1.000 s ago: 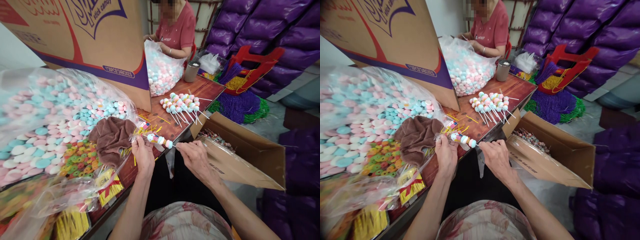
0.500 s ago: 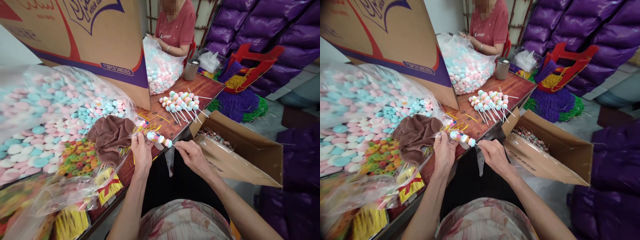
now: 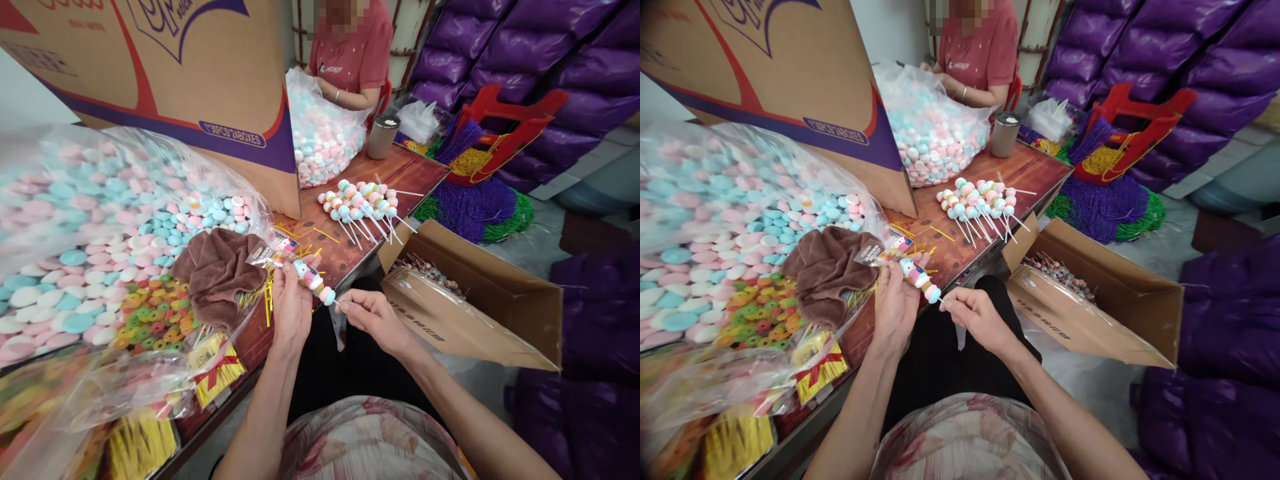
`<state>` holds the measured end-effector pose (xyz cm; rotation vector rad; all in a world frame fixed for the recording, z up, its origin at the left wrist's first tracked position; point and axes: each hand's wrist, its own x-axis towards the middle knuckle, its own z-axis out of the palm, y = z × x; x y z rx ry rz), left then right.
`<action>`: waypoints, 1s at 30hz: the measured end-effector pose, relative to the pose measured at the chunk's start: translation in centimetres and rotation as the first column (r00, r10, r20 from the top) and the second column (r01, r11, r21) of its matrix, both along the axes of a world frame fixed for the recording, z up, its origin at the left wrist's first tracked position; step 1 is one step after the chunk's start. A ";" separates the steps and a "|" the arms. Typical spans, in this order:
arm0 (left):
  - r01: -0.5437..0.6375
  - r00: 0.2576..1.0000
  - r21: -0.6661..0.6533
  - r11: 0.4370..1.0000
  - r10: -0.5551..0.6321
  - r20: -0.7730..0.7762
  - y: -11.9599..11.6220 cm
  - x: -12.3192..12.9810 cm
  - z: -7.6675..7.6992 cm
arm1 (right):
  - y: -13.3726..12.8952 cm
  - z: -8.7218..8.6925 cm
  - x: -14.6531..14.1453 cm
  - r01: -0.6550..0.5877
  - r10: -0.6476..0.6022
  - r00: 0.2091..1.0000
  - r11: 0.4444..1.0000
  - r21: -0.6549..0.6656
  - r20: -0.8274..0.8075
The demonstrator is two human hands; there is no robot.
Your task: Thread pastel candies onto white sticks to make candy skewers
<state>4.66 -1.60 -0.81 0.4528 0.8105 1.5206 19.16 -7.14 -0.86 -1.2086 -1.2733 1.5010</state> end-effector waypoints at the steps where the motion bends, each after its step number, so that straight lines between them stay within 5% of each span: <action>1: 0.013 1.000 0.002 1.000 -0.013 0.002 0.0 0.0 -0.1 | 0.1 0.0 -0.1 -0.008 -0.005 0.990 0.996 -0.092 -0.144; 6: 0.084 0.996 -0.012 0.996 -0.084 0.006 -0.1 0.0 -0.3 | 0.3 -0.5 -0.3 -0.106 -0.059 0.865 0.949 -0.298 -0.498; 13: 0.061 0.998 -0.017 0.998 -0.061 0.020 -0.2 0.0 -0.2 | -0.3 -0.5 -0.7 -0.125 -0.101 0.832 0.924 -0.362 -0.546; 17: 0.160 0.987 -0.056 0.986 -0.161 -0.012 -0.6 0.3 -0.2 | 0.2 -0.5 -1.8 -0.006 -0.127 0.889 0.957 -0.290 -0.439; 22: 0.295 0.955 -0.087 0.951 -0.296 0.004 -0.7 0.1 -0.1 | 0.5 0.0 -3.2 0.220 -0.224 0.963 0.975 -0.046 -0.149; 30: 0.266 0.964 -0.108 0.958 -0.268 -0.001 -0.5 0.7 -0.2 | 0.1 -0.7 -4.4 0.345 -0.349 0.935 0.936 0.071 0.058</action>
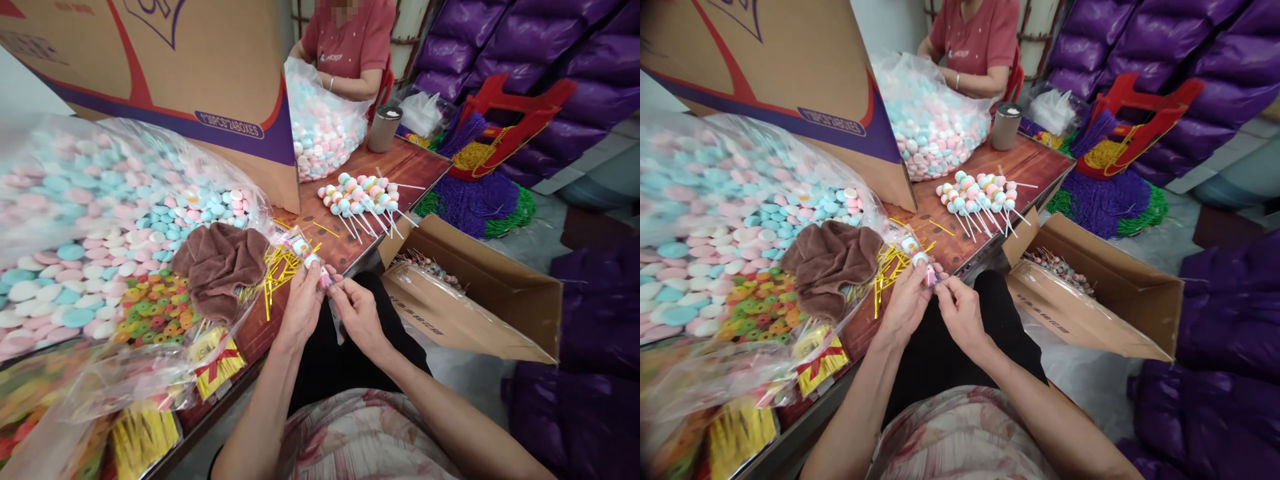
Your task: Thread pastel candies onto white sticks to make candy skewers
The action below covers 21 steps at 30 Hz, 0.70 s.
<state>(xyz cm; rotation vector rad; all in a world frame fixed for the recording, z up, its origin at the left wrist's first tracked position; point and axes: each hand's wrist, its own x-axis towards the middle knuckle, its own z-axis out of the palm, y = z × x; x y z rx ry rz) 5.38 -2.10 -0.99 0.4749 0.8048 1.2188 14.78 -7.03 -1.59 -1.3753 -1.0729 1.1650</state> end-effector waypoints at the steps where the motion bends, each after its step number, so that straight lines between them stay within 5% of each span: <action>1: -0.010 1.000 0.006 1.000 0.010 0.000 0.0 0.2 0.0 | 0.3 -0.1 -0.3 0.028 -0.028 1.000 0.999 0.016 -0.002; 6: -0.057 0.998 0.043 0.997 0.058 -0.017 0.3 -0.2 0.2 | 0.7 0.6 -0.3 -0.050 0.047 0.998 0.996 0.076 0.037; 11: -0.091 0.996 0.057 0.994 0.091 -0.006 0.4 -1.1 0.1 | -0.5 1.2 1.5 -0.219 0.218 0.975 0.975 -0.044 -0.032; 21: 0.062 0.997 0.044 0.997 -0.060 -0.052 -1.0 -0.4 0.4 | 0.2 1.1 0.6 -0.103 0.101 0.989 0.995 -0.010 -0.111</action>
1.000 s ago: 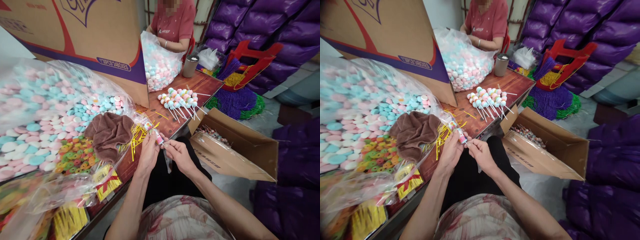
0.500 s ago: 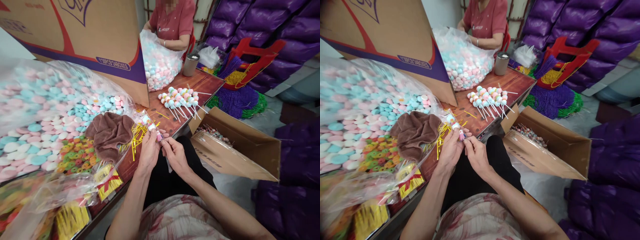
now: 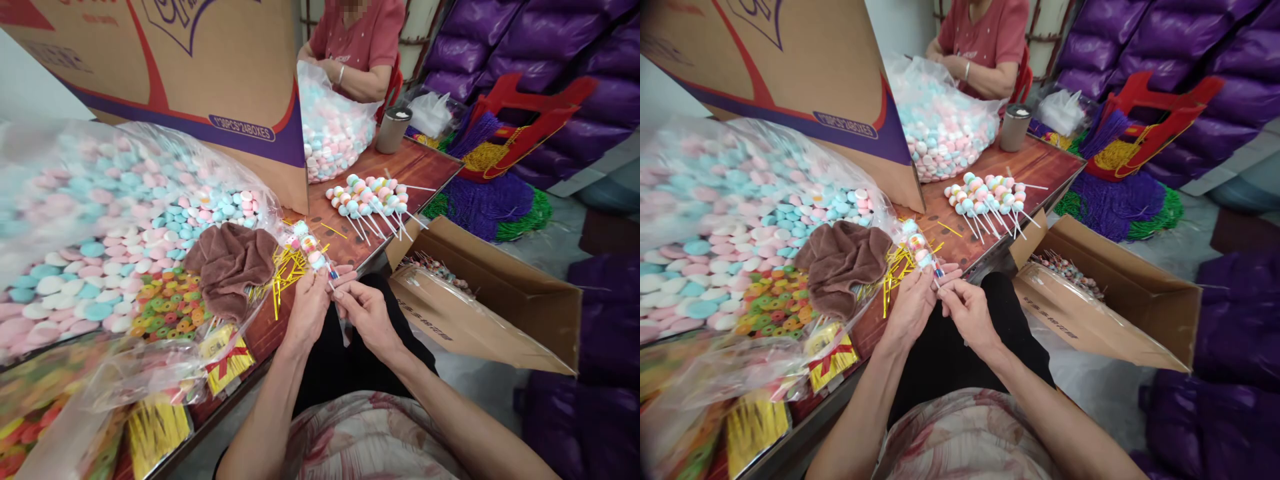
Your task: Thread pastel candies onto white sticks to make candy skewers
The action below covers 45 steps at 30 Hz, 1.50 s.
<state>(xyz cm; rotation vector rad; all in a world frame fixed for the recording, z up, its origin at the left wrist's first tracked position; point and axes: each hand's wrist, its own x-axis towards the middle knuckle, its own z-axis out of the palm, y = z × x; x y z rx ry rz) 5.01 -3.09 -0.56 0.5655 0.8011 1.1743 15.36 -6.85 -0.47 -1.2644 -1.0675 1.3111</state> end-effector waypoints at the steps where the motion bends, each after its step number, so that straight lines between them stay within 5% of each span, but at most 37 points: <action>1: 0.004 1.000 0.007 1.000 -0.004 -0.027 -0.1 0.0 -0.1 | 0.1 0.1 -0.2 0.013 -0.013 0.999 1.000 -0.003 -0.037; 13: 0.013 0.966 0.130 0.991 0.021 -0.258 -1.7 -0.5 0.2 | 0.8 1.0 -2.4 0.031 -0.070 0.936 0.993 -0.118 -0.346; 17: 0.006 0.990 0.217 0.976 0.026 -0.142 -2.1 -1.1 0.9 | 0.7 1.9 -2.5 0.040 -0.107 0.880 0.987 -0.153 -0.463; 20: 0.009 0.998 0.159 0.987 -0.019 0.067 -2.3 -2.0 1.3 | 0.5 2.4 -3.0 -0.086 -0.032 0.827 0.979 -0.183 -0.562; 23: -0.109 0.976 0.049 0.993 0.097 0.197 -2.6 -3.4 1.2 | 0.4 2.2 -3.9 -0.232 0.078 0.811 0.953 -0.197 -0.580; 26: -0.257 0.939 -0.007 0.966 0.251 0.234 -2.9 -5.3 1.0 | 0.9 1.6 -4.7 -0.383 0.359 0.901 0.922 -0.059 -0.243; 28: -0.342 0.926 0.029 0.939 0.332 0.182 -3.1 -7.0 1.0 | 1.4 1.2 -5.0 -0.489 0.461 0.856 0.869 0.078 0.233; 31: -0.401 0.916 0.108 0.910 0.401 0.020 -3.3 -9.5 1.2 | 2.8 0.7 -5.6 -0.613 0.228 0.544 0.765 0.197 0.807; 34: -0.400 0.909 0.113 0.909 0.410 -0.079 -3.4 -10.7 1.1 | 4.6 0.4 -6.2 -0.798 0.028 0.231 0.578 0.173 0.973; 36: -0.412 0.903 0.101 0.906 0.420 -0.090 -3.3 -10.8 0.9 | 5.8 0.4 -6.4 -0.905 -0.047 0.123 0.404 0.132 0.991; 38: -0.432 0.896 0.097 0.897 0.439 -0.072 -3.2 -10.7 0.7 | 6.8 0.3 -6.4 -0.959 -0.116 0.094 0.257 0.121 0.989; 40: -0.444 0.892 0.086 0.892 0.449 -0.050 -3.1 -10.5 0.5 | 7.5 0.0 -6.3 -0.975 -0.173 0.112 0.171 0.142 0.979; 42: -0.440 0.896 0.061 0.896 0.442 -0.034 -2.8 -10.5 0.3 | 7.9 -0.6 -6.1 -0.973 -0.204 0.142 0.150 0.175 0.969; 45: -0.425 0.904 0.026 0.905 0.426 -0.024 -2.5 -10.6 0.2 | 8.4 -1.7 -6.0 -0.950 -0.212 0.203 0.192 0.244 0.956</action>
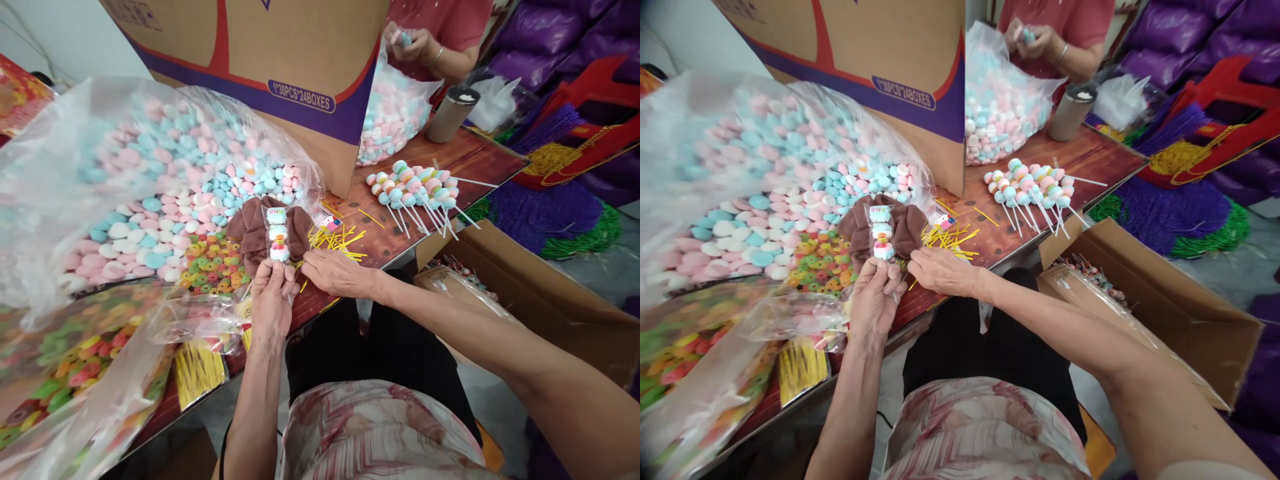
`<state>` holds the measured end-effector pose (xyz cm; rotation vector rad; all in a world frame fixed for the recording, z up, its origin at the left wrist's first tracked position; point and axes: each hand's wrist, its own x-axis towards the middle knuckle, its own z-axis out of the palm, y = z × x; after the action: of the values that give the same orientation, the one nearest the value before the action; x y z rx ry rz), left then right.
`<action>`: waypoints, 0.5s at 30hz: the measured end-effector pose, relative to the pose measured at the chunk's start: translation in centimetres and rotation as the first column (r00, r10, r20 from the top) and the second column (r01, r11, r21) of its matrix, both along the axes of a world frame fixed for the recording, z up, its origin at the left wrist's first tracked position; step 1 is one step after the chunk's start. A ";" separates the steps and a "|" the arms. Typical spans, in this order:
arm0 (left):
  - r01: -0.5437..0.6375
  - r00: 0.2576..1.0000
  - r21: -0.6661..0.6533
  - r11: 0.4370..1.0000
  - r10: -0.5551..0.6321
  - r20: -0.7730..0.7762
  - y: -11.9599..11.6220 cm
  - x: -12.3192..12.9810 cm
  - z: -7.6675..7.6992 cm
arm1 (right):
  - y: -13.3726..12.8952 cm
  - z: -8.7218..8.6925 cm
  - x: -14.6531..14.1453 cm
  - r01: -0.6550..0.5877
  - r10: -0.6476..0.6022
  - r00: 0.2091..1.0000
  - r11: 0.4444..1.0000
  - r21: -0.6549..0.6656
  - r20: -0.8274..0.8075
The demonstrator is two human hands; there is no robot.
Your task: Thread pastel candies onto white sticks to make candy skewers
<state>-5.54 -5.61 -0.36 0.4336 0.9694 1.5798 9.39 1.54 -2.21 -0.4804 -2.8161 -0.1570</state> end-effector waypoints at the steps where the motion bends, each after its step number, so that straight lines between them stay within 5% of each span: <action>1: 0.002 1.000 -0.008 1.000 -0.002 0.002 0.1 0.0 0.0 | 0.1 -0.4 0.0 0.025 -0.025 0.999 1.000 -0.013 -0.037; 4: 0.006 1.000 -0.026 1.000 -0.006 -0.006 0.3 0.2 0.0 | 0.6 -1.2 0.3 0.132 -0.154 0.969 0.983 -0.125 -0.192; 7: 0.012 0.999 -0.034 0.999 -0.014 -0.038 0.5 0.8 0.1 | 0.9 -1.0 0.6 0.215 -0.375 0.836 0.895 -0.390 -0.400; 9: 0.019 0.997 -0.044 0.999 -0.022 -0.067 0.6 1.5 0.2 | 0.9 -0.4 0.8 0.150 -0.537 0.662 0.779 -0.609 -0.523; 11: 0.016 0.995 -0.049 0.999 -0.021 -0.099 0.8 2.5 0.2 | 0.5 0.4 0.9 -0.052 -0.677 0.467 0.622 -0.782 -0.569; 15: -0.006 0.990 -0.027 1.000 0.002 -0.139 1.0 4.3 0.0 | -1.4 1.9 0.9 -0.501 -0.845 0.279 0.278 -0.820 -0.457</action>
<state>-1.22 -4.59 -0.39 0.5287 1.0977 1.5540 10.25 0.12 -0.29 -0.8485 -1.0968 1.4516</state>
